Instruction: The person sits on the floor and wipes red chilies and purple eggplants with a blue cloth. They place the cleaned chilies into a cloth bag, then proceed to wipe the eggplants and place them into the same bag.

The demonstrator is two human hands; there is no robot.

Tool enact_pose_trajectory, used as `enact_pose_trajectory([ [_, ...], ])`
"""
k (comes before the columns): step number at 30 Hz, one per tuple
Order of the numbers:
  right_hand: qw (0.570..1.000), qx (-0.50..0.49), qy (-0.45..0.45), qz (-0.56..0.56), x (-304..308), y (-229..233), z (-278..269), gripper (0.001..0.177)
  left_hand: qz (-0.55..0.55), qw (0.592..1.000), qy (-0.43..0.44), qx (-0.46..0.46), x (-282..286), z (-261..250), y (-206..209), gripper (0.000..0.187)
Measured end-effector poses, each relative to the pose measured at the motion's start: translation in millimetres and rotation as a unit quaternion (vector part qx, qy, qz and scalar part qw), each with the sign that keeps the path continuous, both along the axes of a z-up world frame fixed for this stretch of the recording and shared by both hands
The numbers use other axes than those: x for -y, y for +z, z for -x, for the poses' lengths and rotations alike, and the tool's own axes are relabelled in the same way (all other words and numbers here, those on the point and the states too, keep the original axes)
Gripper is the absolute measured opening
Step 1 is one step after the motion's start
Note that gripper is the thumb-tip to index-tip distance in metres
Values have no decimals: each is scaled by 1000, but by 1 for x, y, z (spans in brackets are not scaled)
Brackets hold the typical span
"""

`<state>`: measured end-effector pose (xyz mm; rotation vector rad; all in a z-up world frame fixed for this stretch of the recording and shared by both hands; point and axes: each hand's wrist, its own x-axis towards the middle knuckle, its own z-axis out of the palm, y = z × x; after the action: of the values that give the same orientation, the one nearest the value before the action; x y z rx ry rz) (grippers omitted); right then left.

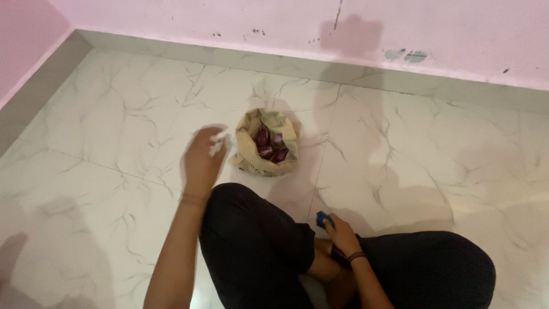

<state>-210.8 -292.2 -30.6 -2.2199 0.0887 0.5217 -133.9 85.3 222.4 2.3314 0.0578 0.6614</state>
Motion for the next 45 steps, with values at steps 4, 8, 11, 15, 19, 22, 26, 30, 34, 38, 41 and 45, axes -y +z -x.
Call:
enact_pose_trajectory([
  [4,996,60,-15,-64,3,-19,-10,37,-284,945,-65,-151,76,-180,-98,30],
  [8,994,96,13,-54,6,-46,-7,38,-367,827,-51,-423,88,-231,-247,33],
  [11,995,73,53,-41,3,-51,-11,37,-410,827,-37,-383,107,-203,-306,52],
  [15,995,54,87,-21,-10,-47,-26,34,-390,822,-42,-413,111,-193,-299,93],
  [19,994,-26,90,-48,-13,-32,-38,32,-352,817,-66,-451,103,-194,-268,110],
  [22,995,-23,87,-45,-15,-28,-37,33,-371,809,-84,-447,107,-189,-263,95],
  [26,995,6,91,-38,-15,-28,-34,33,-372,841,-64,-388,116,-183,-276,81],
  [30,995,11,88,-48,-15,-26,-33,32,-354,851,-41,-386,117,-184,-286,85],
  [34,995,6,89,-41,-15,-22,-32,33,-274,874,-31,-401,105,-193,-277,94],
  [38,995,-4,100,-24,-16,-22,-33,34,-195,908,-11,-370,96,-196,-255,92],
  [41,995,9,103,-13,-15,-21,-32,35,-83,926,5,-368,91,-192,-240,72],
  [45,994,-23,104,-14,-16,-22,-33,34,23,958,7,-285,87,-188,-220,65],
])
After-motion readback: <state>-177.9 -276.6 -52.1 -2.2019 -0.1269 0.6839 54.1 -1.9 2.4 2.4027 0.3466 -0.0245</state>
